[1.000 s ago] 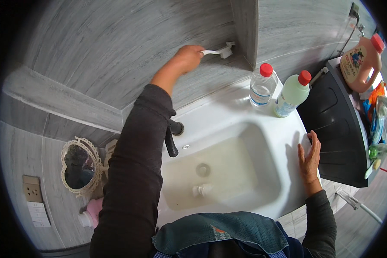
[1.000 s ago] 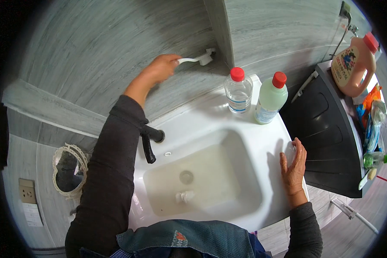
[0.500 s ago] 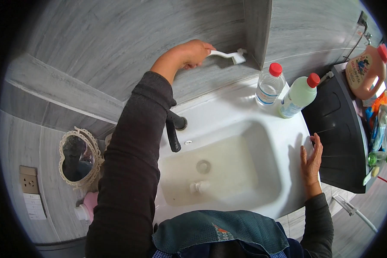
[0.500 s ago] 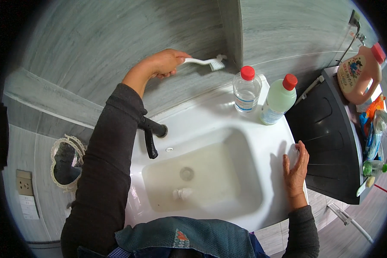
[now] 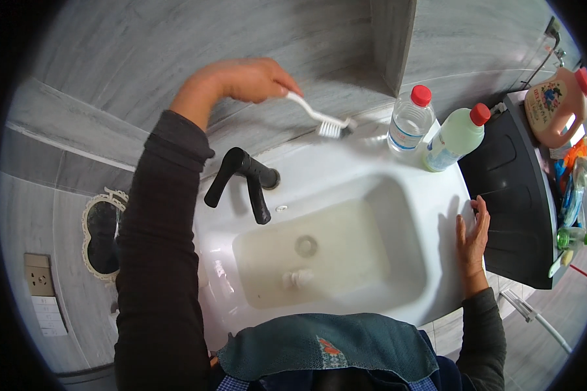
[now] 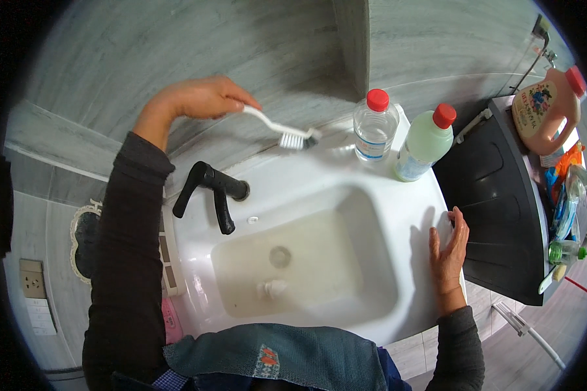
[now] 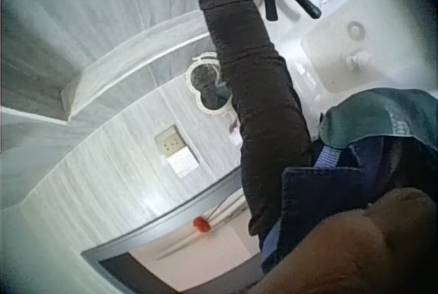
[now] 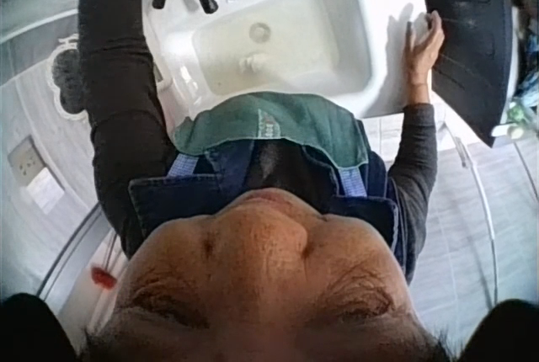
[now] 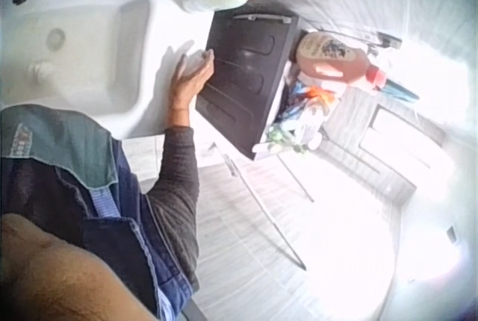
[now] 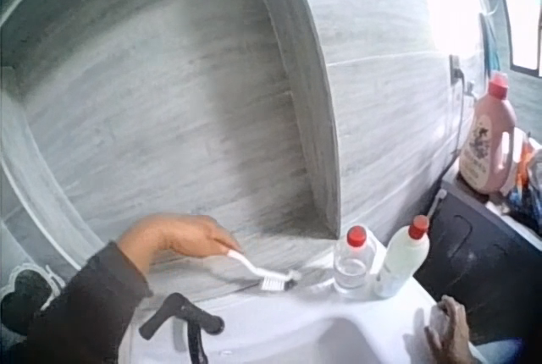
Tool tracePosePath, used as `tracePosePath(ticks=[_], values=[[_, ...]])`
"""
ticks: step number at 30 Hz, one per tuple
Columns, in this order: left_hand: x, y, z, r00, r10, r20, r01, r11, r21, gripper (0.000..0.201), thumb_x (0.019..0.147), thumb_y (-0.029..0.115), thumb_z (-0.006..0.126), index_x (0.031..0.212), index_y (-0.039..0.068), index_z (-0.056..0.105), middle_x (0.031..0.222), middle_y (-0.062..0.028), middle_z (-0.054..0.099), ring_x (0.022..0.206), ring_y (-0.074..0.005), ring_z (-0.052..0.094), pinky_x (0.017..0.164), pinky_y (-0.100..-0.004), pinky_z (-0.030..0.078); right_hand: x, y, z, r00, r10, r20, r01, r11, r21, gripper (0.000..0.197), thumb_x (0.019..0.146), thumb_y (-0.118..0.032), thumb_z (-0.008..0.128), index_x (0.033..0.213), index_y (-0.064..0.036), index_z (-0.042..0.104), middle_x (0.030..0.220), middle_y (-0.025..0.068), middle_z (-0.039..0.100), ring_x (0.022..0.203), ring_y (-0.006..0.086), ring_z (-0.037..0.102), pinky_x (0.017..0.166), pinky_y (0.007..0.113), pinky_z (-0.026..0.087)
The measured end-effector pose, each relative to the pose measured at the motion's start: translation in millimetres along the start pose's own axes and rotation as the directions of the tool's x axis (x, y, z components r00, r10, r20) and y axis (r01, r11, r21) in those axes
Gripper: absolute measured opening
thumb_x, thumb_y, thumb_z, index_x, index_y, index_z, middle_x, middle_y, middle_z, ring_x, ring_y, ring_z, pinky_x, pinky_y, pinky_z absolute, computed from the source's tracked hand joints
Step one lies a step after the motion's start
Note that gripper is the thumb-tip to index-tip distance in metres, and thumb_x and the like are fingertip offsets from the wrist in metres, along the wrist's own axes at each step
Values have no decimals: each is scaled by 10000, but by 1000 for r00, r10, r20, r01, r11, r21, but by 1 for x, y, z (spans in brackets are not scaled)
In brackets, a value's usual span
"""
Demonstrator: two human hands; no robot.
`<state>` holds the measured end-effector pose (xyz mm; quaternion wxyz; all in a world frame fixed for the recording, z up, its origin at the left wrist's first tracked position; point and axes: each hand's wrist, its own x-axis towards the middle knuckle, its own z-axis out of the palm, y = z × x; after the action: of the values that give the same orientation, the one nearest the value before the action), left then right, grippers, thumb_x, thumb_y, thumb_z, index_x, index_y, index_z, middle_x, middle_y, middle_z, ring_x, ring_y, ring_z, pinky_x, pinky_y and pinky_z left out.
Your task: The person cleans a bathroom sink and surrounding surfaces using a brush and a cloth. They scrub the sink basin, faucet, and wall tiles, then wipe the surfaces dry. A decorative mirror is moved aside and later returned to its original position.
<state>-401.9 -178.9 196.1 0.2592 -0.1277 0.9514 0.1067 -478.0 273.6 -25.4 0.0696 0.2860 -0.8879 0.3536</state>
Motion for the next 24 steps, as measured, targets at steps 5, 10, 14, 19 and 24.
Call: tracePosePath(ticks=[5, 10, 14, 19, 24], values=[[39, -67, 48, 730, 93, -677, -150, 988, -26, 316, 951, 178, 475, 1245, 146, 587, 923, -67, 661, 776, -199, 564, 716, -345, 461, 5, -5, 10, 998, -44, 38, 43, 998, 34, 578, 840, -129, 627, 1351, -39, 373, 1204, 172, 496, 1127, 313, 495, 987, 381, 390], [55, -31, 81, 937, 84, -339, -140, 979, -146, 313, 951, 186, 476, 1238, 161, 597, 899, -28, 647, 717, -176, 531, 671, -343, 446, 3, 1, 7, 999, -20, 28, 19, 999, 30, 581, 839, -127, 627, 1353, -34, 371, 1201, 168, 499, 1125, 312, 494, 985, 381, 388], [17, -11, 30, 996, -34, -82, 17, 981, -193, 306, 953, 181, 473, 1230, 164, 605, 915, -28, 654, 727, -188, 538, 681, -343, 449, 2, -4, 3, 1000, -3, 14, 2, 1000, 22, 581, 837, -117, 626, 1351, -28, 372, 1196, 168, 503, 1123, 311, 497, 983, 378, 391], [67, -76, 66, 755, 40, -655, -72, 997, -21, 304, 964, 201, 468, 1235, 167, 599, 705, -11, 512, 650, -127, 487, 621, -296, 410, 7, -7, 9, 999, -29, 30, 27, 999, 42, 575, 838, -111, 625, 1349, -30, 374, 1188, 171, 507, 1113, 312, 505, 971, 377, 403], [32, -31, 43, 993, 16, -121, -51, 954, -294, 319, 955, 212, 482, 1254, 163, 584, 705, -5, 511, 657, -122, 480, 636, -294, 426, 4, -3, 4, 1000, -12, 19, 12, 1000, 16, 567, 841, -125, 626, 1344, -35, 381, 1185, 168, 511, 1113, 308, 509, 969, 376, 407]])
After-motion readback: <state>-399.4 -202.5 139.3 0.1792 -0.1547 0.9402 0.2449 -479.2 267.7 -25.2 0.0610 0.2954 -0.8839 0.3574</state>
